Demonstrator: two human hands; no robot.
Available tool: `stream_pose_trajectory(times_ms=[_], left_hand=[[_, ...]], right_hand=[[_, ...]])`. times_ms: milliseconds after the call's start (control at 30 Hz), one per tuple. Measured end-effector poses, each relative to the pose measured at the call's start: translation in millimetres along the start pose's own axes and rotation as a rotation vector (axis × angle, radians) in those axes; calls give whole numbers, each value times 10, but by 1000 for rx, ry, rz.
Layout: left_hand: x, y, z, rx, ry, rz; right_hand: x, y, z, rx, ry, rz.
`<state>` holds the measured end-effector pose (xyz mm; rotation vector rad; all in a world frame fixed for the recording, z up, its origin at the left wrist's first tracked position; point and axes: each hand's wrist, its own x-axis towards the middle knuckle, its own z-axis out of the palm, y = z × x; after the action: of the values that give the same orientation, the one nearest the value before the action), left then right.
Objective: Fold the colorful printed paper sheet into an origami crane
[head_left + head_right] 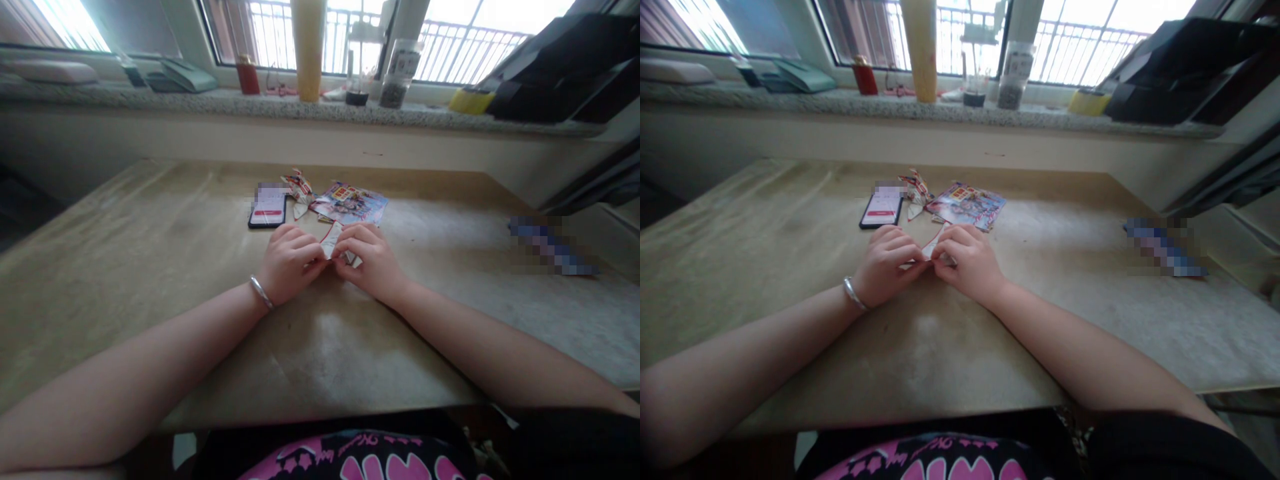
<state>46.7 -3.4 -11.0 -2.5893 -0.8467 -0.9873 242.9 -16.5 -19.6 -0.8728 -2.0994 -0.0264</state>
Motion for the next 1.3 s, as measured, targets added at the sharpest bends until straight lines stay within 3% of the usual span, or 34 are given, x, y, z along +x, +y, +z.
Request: stream_pose_trajectory(times_ms=[300, 533, 1067, 1300], left_hand=[[-11, -37, 4, -42, -2, -43], [-1, -11, -8, -29, 10, -15], [-36, -49, 4, -24, 3, -32], [-42, -83, 17, -74, 47, -83]], right_hand=[[9, 37, -19, -29, 14, 73], [9, 23, -28, -52, -5, -11], [-16, 40, -18, -36, 6, -7], [-22, 54, -45, -2, 71, 83]])
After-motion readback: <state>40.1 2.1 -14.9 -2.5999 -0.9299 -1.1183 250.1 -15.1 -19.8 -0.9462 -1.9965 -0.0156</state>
